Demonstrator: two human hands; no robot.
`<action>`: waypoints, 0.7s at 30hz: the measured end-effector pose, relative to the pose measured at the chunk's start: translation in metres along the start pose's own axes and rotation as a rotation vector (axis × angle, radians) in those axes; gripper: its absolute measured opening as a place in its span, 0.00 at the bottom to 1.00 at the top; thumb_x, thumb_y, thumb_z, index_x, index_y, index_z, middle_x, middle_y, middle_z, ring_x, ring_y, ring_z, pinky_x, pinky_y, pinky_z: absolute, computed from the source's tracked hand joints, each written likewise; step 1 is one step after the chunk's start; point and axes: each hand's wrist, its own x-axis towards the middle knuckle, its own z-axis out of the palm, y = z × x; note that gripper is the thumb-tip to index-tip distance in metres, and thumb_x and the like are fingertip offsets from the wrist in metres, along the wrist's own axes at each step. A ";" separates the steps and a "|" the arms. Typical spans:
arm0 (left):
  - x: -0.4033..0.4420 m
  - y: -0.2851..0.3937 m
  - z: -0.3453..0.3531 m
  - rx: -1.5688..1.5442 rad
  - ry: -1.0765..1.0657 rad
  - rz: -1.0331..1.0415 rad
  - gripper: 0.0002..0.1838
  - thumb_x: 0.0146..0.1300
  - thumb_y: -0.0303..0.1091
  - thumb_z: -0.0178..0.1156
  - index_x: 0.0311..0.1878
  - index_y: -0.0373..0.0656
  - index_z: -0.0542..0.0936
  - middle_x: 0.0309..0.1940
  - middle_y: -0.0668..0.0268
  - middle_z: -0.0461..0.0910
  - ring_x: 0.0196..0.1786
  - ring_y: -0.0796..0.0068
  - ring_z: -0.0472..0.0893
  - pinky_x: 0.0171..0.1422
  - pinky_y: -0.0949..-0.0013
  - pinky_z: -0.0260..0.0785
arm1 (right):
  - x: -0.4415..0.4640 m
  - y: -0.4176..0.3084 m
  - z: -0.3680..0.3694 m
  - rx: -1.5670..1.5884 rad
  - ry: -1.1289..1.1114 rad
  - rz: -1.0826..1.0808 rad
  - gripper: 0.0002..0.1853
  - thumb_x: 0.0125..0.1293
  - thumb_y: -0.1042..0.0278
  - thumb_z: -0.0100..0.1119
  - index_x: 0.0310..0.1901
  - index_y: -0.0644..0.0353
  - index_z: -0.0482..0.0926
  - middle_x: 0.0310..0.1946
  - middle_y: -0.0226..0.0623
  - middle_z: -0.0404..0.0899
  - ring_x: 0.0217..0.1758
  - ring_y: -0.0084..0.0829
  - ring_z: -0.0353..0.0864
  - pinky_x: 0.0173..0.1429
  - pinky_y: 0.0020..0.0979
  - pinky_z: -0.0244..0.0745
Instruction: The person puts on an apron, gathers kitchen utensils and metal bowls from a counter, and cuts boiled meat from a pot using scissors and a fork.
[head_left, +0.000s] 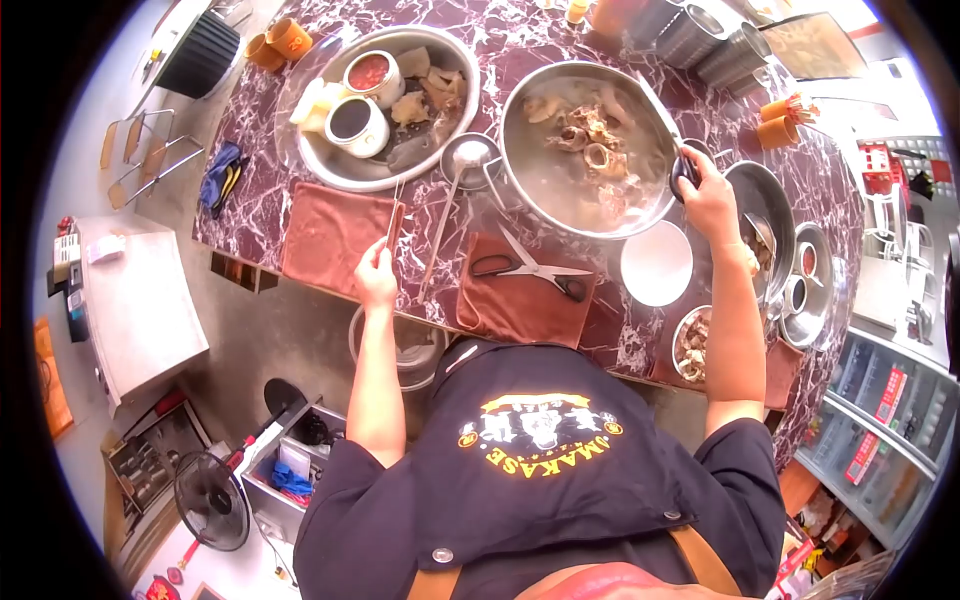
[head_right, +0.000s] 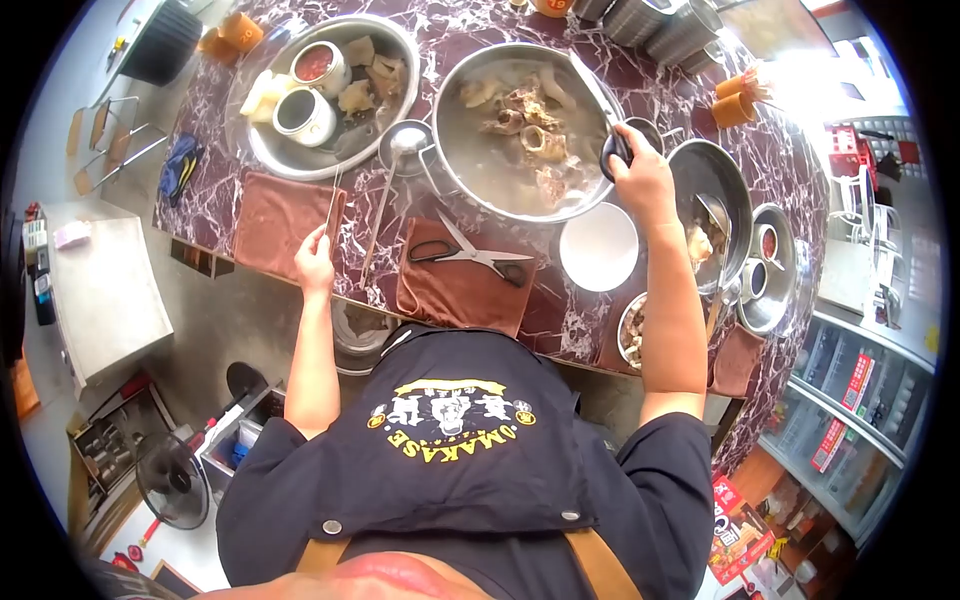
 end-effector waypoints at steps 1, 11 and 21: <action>0.000 -0.002 0.000 0.002 -0.002 -0.015 0.14 0.70 0.28 0.57 0.55 0.34 0.82 0.45 0.59 0.87 0.47 0.75 0.84 0.55 0.71 0.74 | -0.001 -0.008 -0.003 -0.073 -0.056 0.043 0.25 0.61 0.64 0.63 0.61 0.53 0.77 0.48 0.50 0.83 0.52 0.49 0.83 0.58 0.41 0.75; -0.001 -0.002 -0.017 -0.033 -0.016 -0.058 0.15 0.71 0.27 0.56 0.57 0.30 0.80 0.48 0.58 0.85 0.51 0.73 0.83 0.57 0.71 0.73 | 0.057 0.022 0.039 -0.552 -0.218 0.091 0.23 0.59 0.55 0.60 0.56 0.53 0.76 0.47 0.46 0.83 0.53 0.46 0.82 0.57 0.44 0.76; -0.055 0.013 -0.017 0.010 0.173 -0.157 0.14 0.69 0.27 0.59 0.56 0.34 0.82 0.45 0.66 0.85 0.47 0.79 0.81 0.55 0.75 0.72 | 0.042 0.100 0.045 -0.232 -0.102 -0.172 0.27 0.61 0.67 0.60 0.64 0.56 0.74 0.54 0.49 0.81 0.58 0.48 0.79 0.62 0.44 0.73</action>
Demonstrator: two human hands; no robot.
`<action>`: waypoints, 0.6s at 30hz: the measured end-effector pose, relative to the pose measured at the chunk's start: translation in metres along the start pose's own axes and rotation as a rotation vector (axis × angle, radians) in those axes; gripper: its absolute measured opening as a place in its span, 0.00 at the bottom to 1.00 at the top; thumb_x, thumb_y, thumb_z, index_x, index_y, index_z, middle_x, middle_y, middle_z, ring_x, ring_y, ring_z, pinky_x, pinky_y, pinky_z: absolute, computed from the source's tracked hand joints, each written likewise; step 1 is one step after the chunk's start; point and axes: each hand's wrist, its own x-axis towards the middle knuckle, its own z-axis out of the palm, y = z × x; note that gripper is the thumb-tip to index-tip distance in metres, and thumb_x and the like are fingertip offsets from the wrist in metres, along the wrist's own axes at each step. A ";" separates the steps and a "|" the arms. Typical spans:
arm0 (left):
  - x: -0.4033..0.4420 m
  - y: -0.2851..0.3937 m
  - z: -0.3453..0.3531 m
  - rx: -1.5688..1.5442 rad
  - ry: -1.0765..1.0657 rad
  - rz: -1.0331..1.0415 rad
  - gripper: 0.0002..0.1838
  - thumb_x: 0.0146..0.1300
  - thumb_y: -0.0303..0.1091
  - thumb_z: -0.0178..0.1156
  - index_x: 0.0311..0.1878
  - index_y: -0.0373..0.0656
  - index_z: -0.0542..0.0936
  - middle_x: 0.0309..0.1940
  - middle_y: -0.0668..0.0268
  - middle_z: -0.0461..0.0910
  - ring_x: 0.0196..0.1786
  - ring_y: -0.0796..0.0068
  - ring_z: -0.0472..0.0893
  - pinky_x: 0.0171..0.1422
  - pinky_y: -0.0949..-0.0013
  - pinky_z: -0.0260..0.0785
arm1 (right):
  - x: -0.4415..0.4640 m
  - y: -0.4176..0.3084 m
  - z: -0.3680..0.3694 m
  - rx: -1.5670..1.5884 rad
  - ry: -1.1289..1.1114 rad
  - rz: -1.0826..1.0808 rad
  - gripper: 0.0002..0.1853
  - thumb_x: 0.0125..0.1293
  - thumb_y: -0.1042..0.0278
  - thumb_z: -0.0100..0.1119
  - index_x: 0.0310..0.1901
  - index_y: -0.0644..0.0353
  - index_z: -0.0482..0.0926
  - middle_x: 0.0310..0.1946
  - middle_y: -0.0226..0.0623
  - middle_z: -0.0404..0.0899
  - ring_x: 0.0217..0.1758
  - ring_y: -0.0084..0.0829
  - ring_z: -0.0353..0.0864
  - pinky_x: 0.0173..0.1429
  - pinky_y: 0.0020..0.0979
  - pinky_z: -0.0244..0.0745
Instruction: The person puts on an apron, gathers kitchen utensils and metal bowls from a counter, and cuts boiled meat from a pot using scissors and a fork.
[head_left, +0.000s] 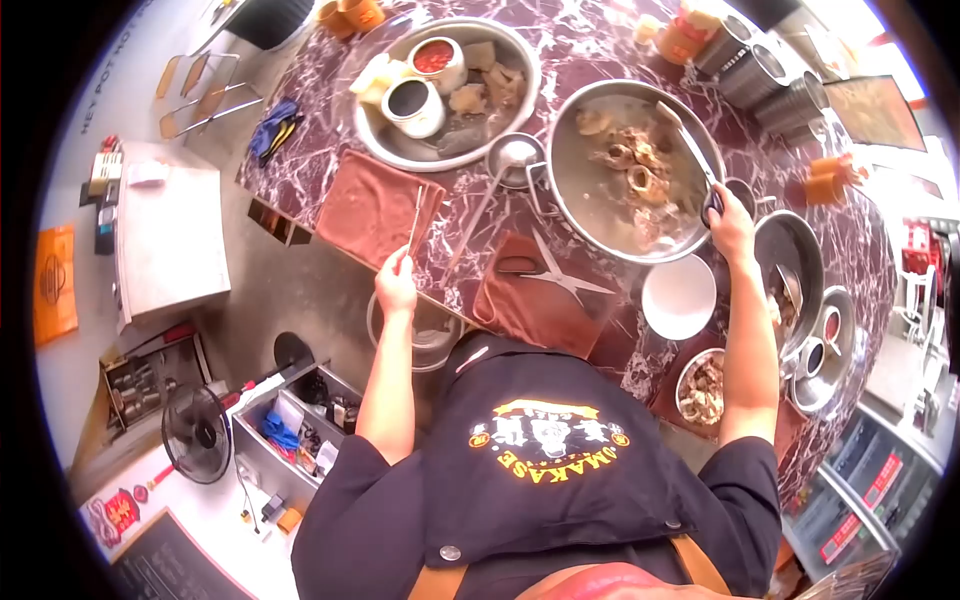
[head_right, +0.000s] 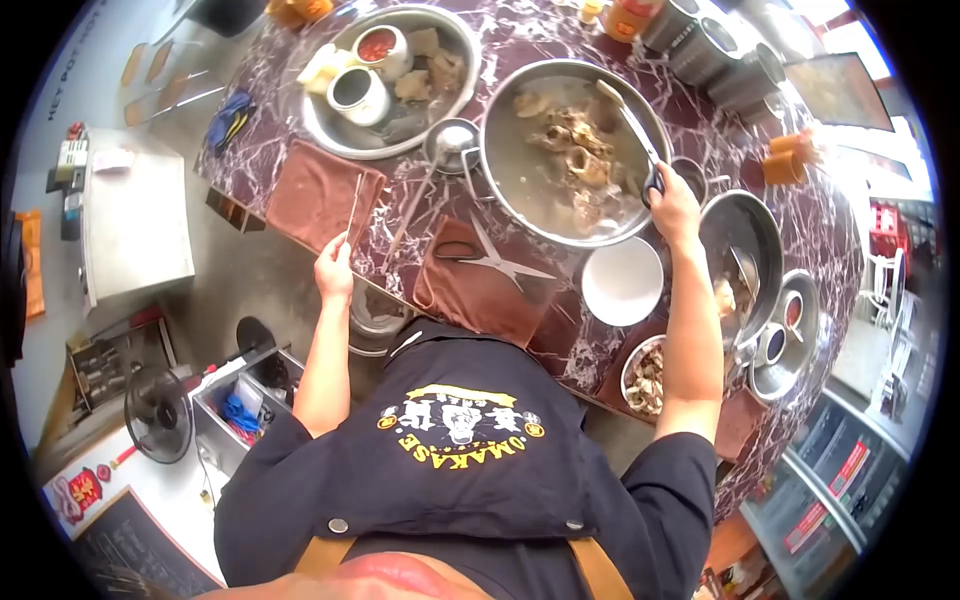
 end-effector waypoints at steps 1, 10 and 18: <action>-0.009 0.010 0.003 0.020 -0.001 -0.004 0.14 0.70 0.27 0.59 0.56 0.34 0.82 0.45 0.66 0.85 0.47 0.79 0.81 0.55 0.75 0.71 | -0.005 -0.007 -0.006 0.004 0.029 -0.009 0.27 0.61 0.68 0.61 0.64 0.56 0.74 0.55 0.49 0.80 0.59 0.48 0.79 0.63 0.43 0.73; 0.028 -0.012 0.013 -0.106 -0.134 -0.011 0.14 0.71 0.26 0.56 0.57 0.32 0.81 0.43 0.67 0.85 0.42 0.82 0.80 0.48 0.77 0.72 | 0.032 -0.105 -0.041 0.264 -0.016 -0.054 0.25 0.60 0.71 0.61 0.62 0.56 0.76 0.52 0.52 0.81 0.56 0.48 0.80 0.61 0.39 0.73; 0.082 -0.023 -0.016 -0.085 -0.101 0.053 0.14 0.70 0.28 0.59 0.55 0.35 0.83 0.46 0.60 0.87 0.49 0.75 0.83 0.57 0.71 0.73 | 0.148 -0.220 0.019 -0.032 -0.188 -0.183 0.22 0.62 0.63 0.61 0.59 0.52 0.77 0.48 0.49 0.83 0.53 0.49 0.81 0.58 0.44 0.75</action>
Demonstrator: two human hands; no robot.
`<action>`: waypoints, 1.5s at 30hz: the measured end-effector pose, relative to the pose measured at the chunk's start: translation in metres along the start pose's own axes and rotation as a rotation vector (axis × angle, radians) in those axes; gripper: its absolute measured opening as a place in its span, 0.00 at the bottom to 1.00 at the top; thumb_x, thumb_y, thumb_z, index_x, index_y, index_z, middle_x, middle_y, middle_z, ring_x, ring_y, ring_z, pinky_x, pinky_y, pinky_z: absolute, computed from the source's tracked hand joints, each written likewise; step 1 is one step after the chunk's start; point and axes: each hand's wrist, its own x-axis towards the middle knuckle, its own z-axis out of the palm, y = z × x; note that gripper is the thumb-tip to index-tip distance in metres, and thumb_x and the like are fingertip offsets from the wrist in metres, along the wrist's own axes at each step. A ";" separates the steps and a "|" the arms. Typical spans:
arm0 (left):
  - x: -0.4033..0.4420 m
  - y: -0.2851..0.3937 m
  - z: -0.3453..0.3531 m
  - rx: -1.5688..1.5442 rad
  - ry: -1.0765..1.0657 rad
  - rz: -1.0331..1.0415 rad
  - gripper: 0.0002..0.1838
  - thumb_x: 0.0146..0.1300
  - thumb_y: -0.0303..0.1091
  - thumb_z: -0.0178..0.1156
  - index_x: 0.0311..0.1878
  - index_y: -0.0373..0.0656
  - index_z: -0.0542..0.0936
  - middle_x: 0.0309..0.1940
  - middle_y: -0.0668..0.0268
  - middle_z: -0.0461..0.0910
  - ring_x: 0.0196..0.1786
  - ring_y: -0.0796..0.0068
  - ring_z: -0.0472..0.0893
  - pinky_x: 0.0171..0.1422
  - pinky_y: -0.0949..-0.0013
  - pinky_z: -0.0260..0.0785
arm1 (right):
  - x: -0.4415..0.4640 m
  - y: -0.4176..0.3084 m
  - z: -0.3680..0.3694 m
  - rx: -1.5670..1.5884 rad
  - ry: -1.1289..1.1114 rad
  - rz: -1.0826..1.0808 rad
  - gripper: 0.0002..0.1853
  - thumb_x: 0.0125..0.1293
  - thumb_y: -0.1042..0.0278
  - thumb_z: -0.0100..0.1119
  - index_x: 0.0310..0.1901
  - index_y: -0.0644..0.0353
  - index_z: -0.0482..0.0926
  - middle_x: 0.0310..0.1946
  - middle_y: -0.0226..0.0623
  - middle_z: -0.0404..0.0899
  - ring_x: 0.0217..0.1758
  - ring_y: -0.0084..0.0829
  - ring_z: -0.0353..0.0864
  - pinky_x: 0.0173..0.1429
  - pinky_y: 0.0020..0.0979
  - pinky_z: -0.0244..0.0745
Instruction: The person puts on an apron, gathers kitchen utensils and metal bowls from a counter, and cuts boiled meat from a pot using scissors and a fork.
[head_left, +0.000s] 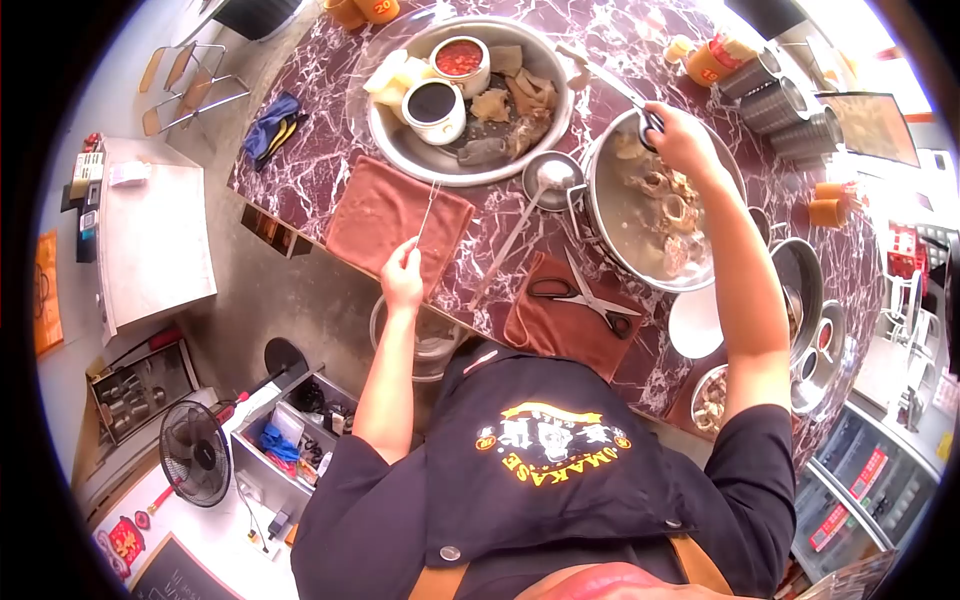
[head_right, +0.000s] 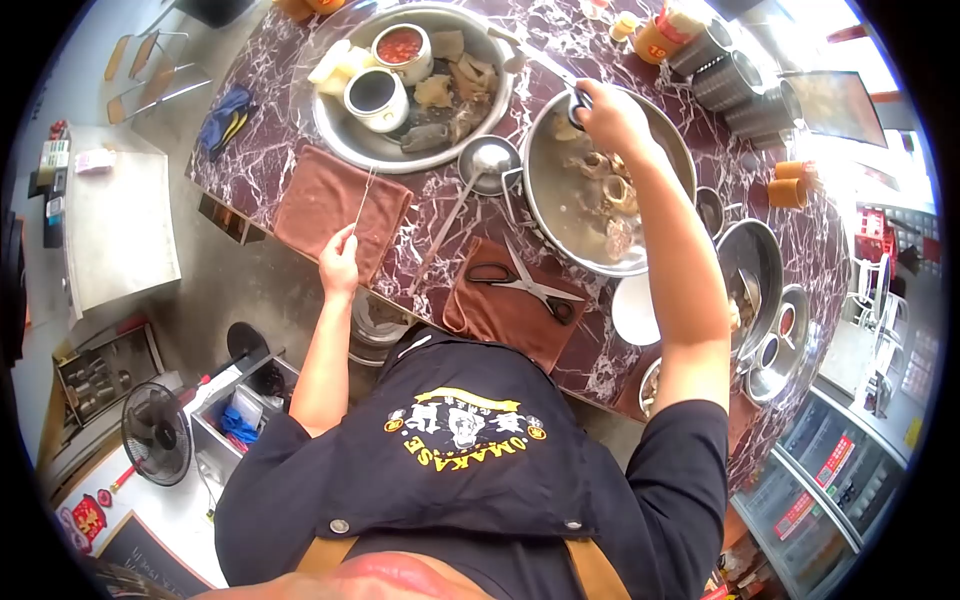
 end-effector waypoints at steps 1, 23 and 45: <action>0.002 -0.004 -0.006 -0.004 0.005 -0.003 0.14 0.70 0.28 0.59 0.55 0.35 0.83 0.46 0.60 0.87 0.49 0.75 0.83 0.57 0.71 0.73 | 0.020 -0.008 0.010 -0.058 -0.040 0.023 0.21 0.63 0.62 0.61 0.59 0.52 0.78 0.48 0.47 0.83 0.54 0.48 0.82 0.58 0.43 0.75; 0.051 0.194 0.190 0.297 -0.539 0.591 0.11 0.66 0.35 0.61 0.48 0.44 0.86 0.29 0.62 0.85 0.27 0.74 0.81 0.36 0.71 0.72 | -0.334 0.160 -0.040 0.378 0.338 0.642 0.26 0.58 0.70 0.62 0.62 0.57 0.77 0.41 0.41 0.83 0.42 0.35 0.84 0.53 0.34 0.76; 0.004 0.203 0.430 0.464 -0.877 0.556 0.13 0.65 0.37 0.62 0.48 0.43 0.87 0.36 0.62 0.88 0.35 0.75 0.83 0.44 0.70 0.74 | -0.375 0.165 -0.013 1.051 0.475 0.636 0.28 0.65 0.86 0.53 0.68 0.65 0.69 0.45 0.31 0.79 0.45 0.18 0.78 0.53 0.21 0.74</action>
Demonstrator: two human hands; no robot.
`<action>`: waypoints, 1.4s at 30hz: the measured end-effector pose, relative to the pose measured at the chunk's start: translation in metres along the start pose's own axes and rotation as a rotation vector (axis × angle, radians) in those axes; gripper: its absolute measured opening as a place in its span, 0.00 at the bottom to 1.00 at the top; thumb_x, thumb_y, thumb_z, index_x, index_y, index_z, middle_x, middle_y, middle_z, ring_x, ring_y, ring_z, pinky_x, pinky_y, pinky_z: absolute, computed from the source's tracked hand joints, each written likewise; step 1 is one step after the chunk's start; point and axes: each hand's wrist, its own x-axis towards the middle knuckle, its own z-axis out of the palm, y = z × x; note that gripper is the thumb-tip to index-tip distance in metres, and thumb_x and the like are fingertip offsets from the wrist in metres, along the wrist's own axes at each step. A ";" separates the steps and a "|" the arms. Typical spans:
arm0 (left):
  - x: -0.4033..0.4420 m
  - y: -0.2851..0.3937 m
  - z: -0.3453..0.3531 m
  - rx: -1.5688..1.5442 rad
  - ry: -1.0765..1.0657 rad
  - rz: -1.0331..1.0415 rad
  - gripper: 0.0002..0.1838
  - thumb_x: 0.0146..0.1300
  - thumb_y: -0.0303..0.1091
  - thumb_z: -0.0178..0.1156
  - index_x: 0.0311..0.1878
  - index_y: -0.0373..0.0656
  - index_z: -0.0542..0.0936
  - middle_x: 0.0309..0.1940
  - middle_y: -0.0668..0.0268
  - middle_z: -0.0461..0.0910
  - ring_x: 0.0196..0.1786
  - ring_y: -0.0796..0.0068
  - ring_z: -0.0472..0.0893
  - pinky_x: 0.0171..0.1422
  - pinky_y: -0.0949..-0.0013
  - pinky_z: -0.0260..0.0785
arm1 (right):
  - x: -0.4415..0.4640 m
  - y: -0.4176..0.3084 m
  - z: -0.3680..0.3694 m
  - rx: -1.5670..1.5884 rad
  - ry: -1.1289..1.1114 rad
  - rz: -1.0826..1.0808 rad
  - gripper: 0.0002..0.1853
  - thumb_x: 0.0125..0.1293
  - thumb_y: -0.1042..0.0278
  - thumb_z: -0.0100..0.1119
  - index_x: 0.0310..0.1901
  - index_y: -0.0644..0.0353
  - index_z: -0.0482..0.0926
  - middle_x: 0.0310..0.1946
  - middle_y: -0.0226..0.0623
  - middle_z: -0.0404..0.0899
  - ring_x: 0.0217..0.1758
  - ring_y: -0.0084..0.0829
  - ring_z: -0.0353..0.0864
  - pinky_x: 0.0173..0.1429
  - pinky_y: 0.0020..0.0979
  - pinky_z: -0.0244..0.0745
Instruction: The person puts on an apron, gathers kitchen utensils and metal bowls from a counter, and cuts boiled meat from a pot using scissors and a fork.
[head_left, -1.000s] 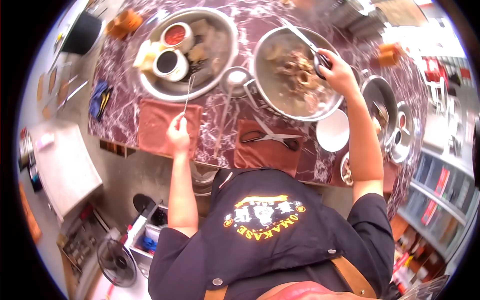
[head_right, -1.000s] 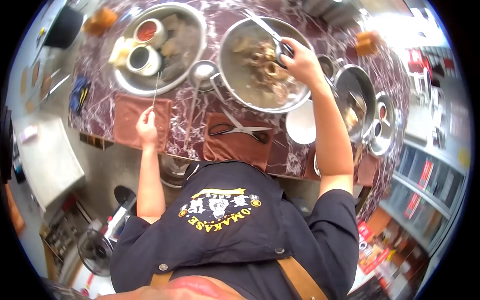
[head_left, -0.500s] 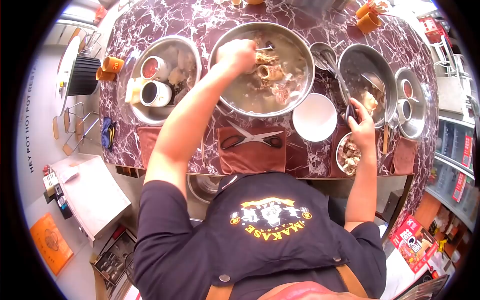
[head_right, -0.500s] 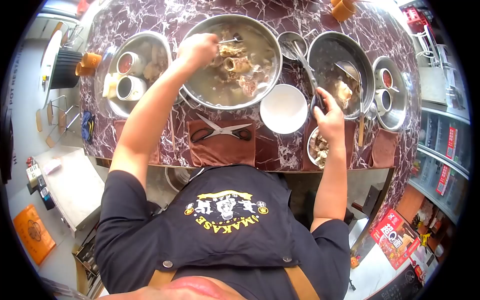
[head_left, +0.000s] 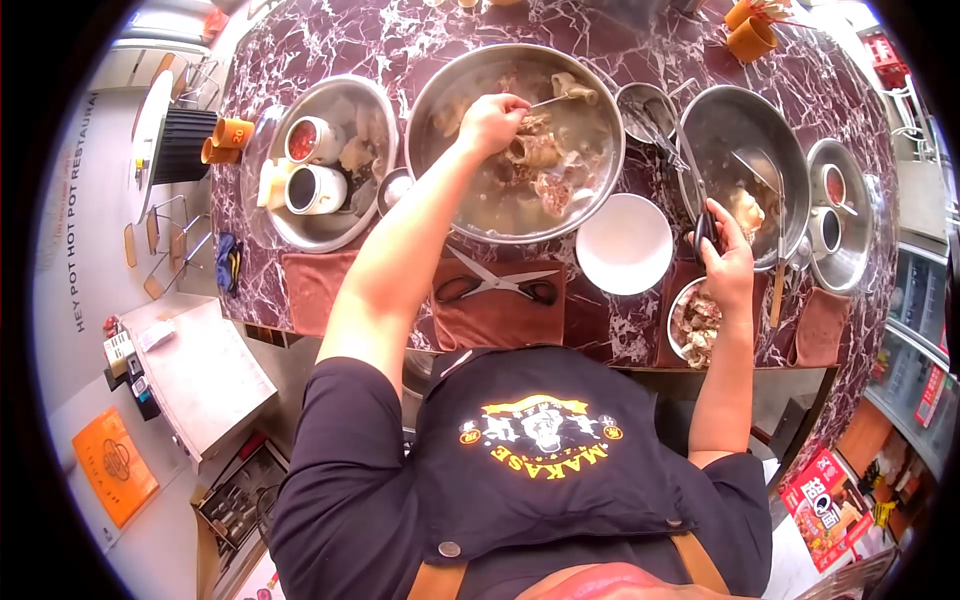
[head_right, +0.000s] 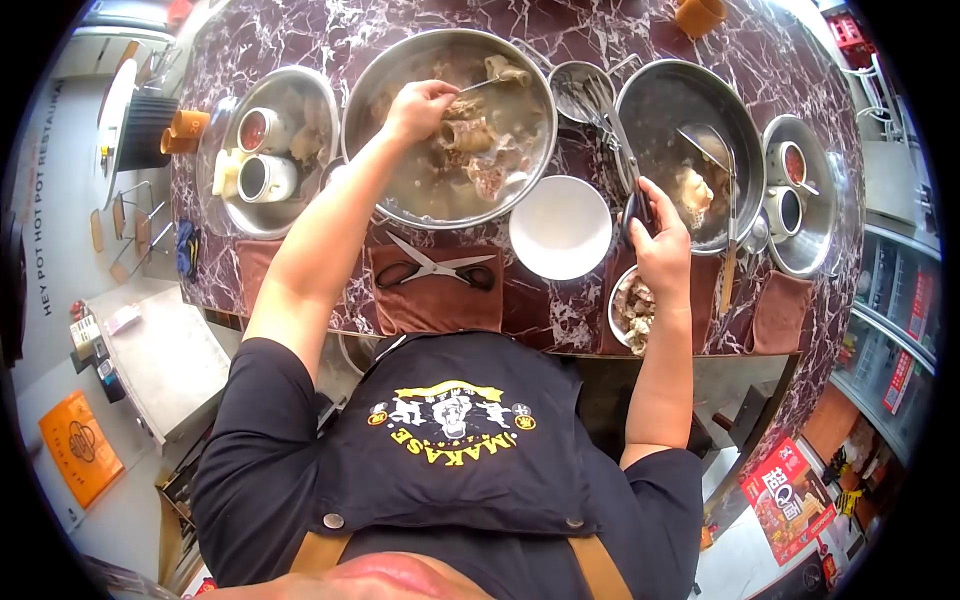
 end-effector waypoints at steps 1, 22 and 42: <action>-0.003 0.001 -0.001 -0.006 0.001 0.021 0.12 0.66 0.36 0.63 0.48 0.41 0.86 0.33 0.64 0.87 0.32 0.81 0.79 0.40 0.73 0.72 | 0.001 -0.001 0.002 -0.004 0.000 0.003 0.28 0.65 0.86 0.53 0.68 0.65 0.69 0.45 0.31 0.79 0.45 0.18 0.78 0.53 0.21 0.74; -0.082 -0.008 -0.028 -0.533 -0.015 -0.196 0.12 0.63 0.33 0.64 0.48 0.40 0.87 0.37 0.65 0.88 0.38 0.80 0.81 0.46 0.75 0.73 | 0.009 -0.001 0.050 -0.191 -0.109 -0.081 0.27 0.62 0.82 0.55 0.66 0.64 0.73 0.45 0.36 0.82 0.44 0.26 0.82 0.54 0.27 0.76; -0.154 -0.085 -0.105 -0.856 0.260 -0.259 0.11 0.69 0.27 0.60 0.52 0.34 0.83 0.41 0.68 0.84 0.38 0.84 0.80 0.44 0.81 0.71 | 0.020 -0.023 0.083 -0.761 -0.147 -0.304 0.27 0.58 0.70 0.62 0.63 0.55 0.77 0.48 0.43 0.85 0.49 0.36 0.85 0.56 0.34 0.77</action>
